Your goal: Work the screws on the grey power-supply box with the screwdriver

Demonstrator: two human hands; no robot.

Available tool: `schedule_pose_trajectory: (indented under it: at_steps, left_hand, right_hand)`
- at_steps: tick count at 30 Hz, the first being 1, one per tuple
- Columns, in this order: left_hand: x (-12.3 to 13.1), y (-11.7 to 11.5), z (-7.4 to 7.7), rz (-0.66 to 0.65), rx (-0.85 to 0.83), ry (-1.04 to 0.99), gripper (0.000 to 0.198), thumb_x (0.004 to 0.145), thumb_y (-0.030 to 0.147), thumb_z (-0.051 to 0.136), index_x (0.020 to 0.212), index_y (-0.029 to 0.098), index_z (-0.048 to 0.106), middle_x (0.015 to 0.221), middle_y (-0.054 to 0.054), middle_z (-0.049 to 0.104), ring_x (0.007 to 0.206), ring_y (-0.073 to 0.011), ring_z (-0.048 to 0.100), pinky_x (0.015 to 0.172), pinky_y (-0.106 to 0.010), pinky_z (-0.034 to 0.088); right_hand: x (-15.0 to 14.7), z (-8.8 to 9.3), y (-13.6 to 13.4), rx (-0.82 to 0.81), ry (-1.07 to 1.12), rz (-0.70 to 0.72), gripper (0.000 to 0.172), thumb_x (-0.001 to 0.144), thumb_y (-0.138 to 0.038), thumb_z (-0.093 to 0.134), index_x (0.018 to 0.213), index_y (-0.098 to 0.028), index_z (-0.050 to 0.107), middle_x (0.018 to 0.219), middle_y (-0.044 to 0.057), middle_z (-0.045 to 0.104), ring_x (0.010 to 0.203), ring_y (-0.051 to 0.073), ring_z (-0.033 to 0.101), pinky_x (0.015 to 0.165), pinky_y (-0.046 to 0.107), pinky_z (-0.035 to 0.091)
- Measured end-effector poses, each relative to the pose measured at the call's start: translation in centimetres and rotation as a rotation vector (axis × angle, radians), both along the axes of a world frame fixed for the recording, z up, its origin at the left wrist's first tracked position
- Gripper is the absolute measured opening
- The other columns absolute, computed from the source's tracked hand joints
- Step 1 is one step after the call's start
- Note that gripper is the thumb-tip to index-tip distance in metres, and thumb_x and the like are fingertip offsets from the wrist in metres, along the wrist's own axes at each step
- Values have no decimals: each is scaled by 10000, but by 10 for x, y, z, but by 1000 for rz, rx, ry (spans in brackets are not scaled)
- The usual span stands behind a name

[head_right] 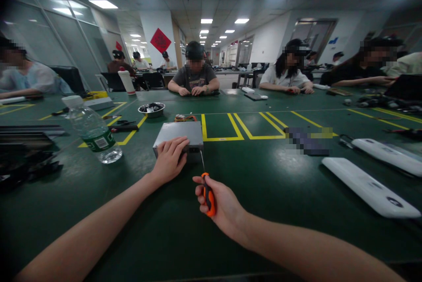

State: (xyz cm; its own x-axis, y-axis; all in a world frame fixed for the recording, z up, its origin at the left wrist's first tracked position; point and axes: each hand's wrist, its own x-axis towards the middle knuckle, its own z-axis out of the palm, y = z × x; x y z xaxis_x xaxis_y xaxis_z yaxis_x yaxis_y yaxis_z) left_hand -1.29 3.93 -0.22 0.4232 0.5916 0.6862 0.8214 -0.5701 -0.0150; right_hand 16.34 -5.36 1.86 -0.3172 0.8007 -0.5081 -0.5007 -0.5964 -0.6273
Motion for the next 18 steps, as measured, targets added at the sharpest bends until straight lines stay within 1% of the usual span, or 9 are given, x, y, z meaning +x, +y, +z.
schedule_pose_trajectory:
  at_steps: [2,5,8,12,15,16,18]
  left_hand:
    - [0,0,0,4,0,6,390,855,218,415,1245,205,425,1288,-79,492,1175,-231,421,940,-402,272]
    - [0,0,0,11,-1,14,388,855,218,413,1243,201,426,1291,-77,490,1179,-230,419,938,-401,274]
    - [0,0,0,10,1,10,393,853,214,417,1246,204,423,1287,-80,493,1176,-231,422,938,-404,273]
    - [0,-1,1,8,-5,16,390,856,218,415,1245,199,420,1296,-78,485,1177,-231,418,940,-403,271]
    - [0,0,0,9,-1,18,384,857,218,413,1240,195,422,1295,-74,486,1176,-227,418,942,-401,269]
    - [0,0,0,8,2,16,382,858,218,413,1239,195,423,1293,-74,488,1175,-226,420,943,-401,268]
    - [0,0,0,6,7,14,381,857,215,415,1237,196,425,1290,-75,492,1173,-225,421,945,-401,267]
  right_hand:
    - [0,-1,1,5,-9,-23,194,868,-258,451,940,-115,559,661,10,520,461,45,416,364,134,257]
    - [0,-3,1,54,-25,-73,63,810,-197,546,806,-136,529,677,10,536,458,33,408,354,118,231]
    - [0,-3,0,65,-31,-98,104,833,-198,514,751,-134,522,662,10,528,456,32,410,357,116,259]
    - [2,-2,-1,12,-41,-70,209,877,-263,446,833,-104,575,658,17,518,480,44,447,391,129,337]
    - [2,0,0,-5,-13,-63,230,889,-254,413,895,-96,580,650,14,508,465,43,435,362,126,304]
    - [1,1,1,-4,-6,-66,220,887,-244,414,892,-98,577,650,15,509,453,39,422,348,122,282]
    - [1,1,1,23,-10,-83,148,861,-214,462,833,-111,565,656,17,518,437,28,399,332,114,246]
